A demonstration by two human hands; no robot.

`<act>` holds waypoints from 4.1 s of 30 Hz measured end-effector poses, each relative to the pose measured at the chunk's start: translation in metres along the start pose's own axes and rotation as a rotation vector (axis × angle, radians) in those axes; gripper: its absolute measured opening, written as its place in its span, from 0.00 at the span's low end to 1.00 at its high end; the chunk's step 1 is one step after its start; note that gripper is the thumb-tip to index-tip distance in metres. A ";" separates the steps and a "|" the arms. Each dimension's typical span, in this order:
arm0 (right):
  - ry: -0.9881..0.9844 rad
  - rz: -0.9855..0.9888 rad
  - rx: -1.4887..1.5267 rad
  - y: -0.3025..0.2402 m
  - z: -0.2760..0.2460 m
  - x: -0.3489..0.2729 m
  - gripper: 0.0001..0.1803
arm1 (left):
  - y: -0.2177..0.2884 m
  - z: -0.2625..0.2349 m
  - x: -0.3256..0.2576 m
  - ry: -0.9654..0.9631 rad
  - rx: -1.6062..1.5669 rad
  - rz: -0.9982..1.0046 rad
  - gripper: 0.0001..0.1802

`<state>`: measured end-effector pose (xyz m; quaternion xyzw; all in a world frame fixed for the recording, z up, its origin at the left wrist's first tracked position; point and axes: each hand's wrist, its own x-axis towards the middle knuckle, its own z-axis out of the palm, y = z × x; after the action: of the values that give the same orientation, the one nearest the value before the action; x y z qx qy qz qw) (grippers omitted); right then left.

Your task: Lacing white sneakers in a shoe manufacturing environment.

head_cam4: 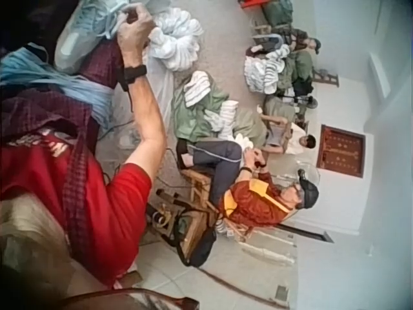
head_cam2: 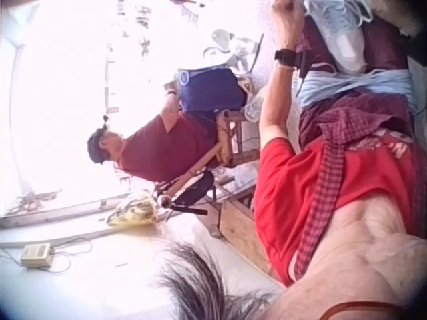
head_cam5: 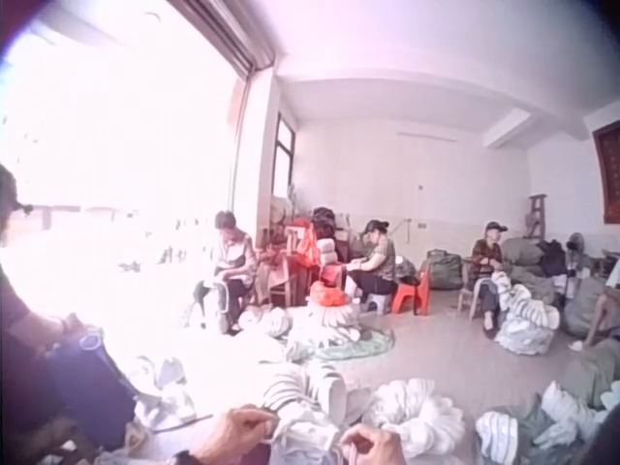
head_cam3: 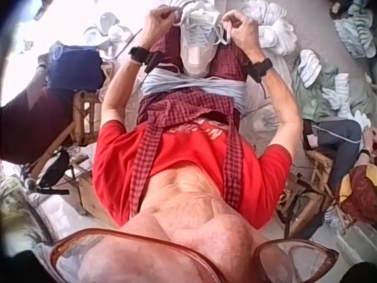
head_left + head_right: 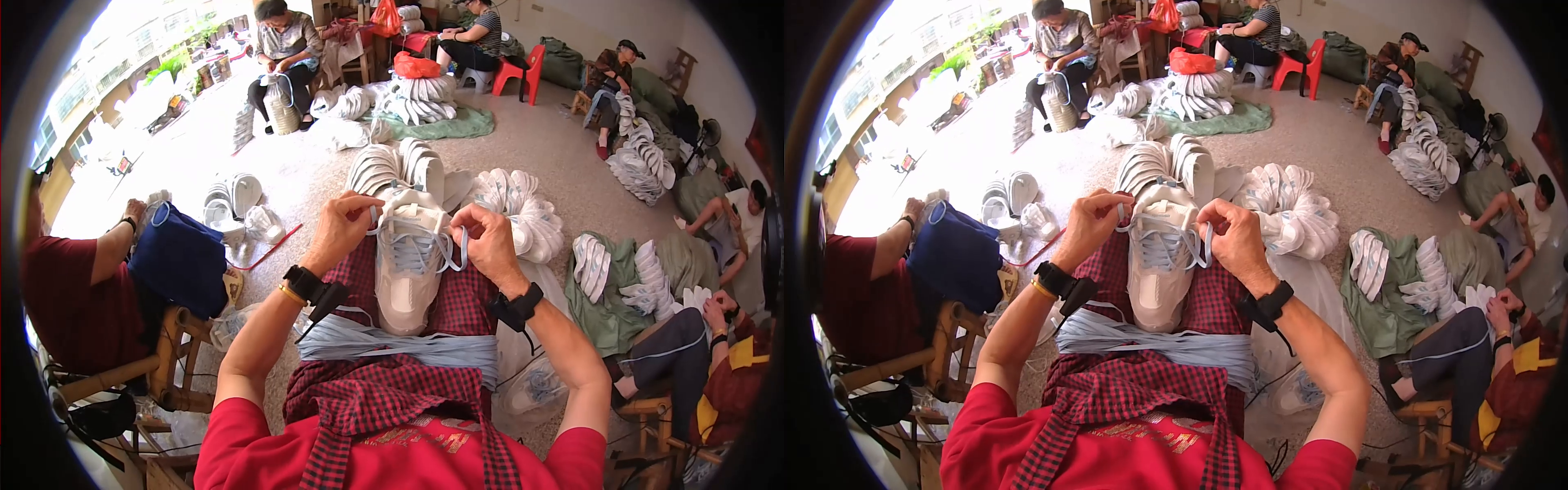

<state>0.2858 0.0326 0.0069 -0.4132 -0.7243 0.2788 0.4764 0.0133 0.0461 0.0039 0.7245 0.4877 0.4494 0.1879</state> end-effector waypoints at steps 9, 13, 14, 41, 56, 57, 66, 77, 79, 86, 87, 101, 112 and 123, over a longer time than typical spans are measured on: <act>-0.040 -0.064 -0.110 -0.007 0.005 0.003 0.04 | -0.009 -0.001 -0.018 0.101 -0.421 -0.191 0.11; -0.018 -0.038 -0.164 -0.011 0.013 0.006 0.04 | -0.023 0.004 -0.017 0.058 -0.523 -0.116 0.12; 0.024 -0.074 -0.180 -0.008 0.016 0.006 0.04 | -0.026 0.007 -0.017 0.071 -0.461 -0.099 0.10; -0.720 -0.375 -0.674 -0.034 -0.016 0.067 0.14 | -0.014 0.020 -0.026 0.161 -0.456 -0.092 0.06; -0.902 0.228 -0.588 -0.031 -0.006 0.097 0.15 | -0.008 -0.011 0.024 -0.292 -0.305 -0.137 0.18; -0.897 0.237 -0.587 -0.030 -0.006 0.097 0.15 | -0.010 -0.009 0.031 -0.326 -0.354 -0.192 0.18; -0.438 0.179 -0.474 -0.024 0.011 0.074 0.15 | -0.023 -0.008 0.031 -0.421 -0.521 -0.248 0.11; -0.243 -0.053 -0.420 -0.033 0.029 0.084 0.13 | -0.021 -0.006 0.014 -0.287 -0.530 -0.236 0.08; -0.447 -0.227 -0.342 -0.030 0.037 0.078 0.12 | -0.016 -0.003 0.013 -0.238 -0.465 -0.207 0.07; -0.415 -0.146 -0.273 -0.027 0.059 0.071 0.10 | -0.013 0.008 0.009 -0.101 -0.241 -0.032 0.03; -0.407 -0.121 -0.233 -0.025 0.061 0.069 0.10 | -0.015 0.007 0.007 -0.106 -0.236 -0.056 0.03; -0.308 -0.396 -0.598 -0.004 -0.022 0.065 0.04 | -0.030 0.024 -0.012 -0.030 -0.458 -0.012 0.08; -0.354 -0.411 -0.613 0.034 0.062 0.059 0.22 | -0.033 0.007 -0.031 0.002 -0.366 0.071 0.07; -0.464 -0.669 -0.657 0.040 0.050 0.086 0.12 | -0.045 -0.005 -0.043 0.028 -0.259 -0.068 0.09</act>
<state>0.2356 0.1270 -0.0051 -0.2142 -0.9525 -0.0461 0.2115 -0.0207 0.0282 -0.0454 0.6707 0.4524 0.5122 0.2882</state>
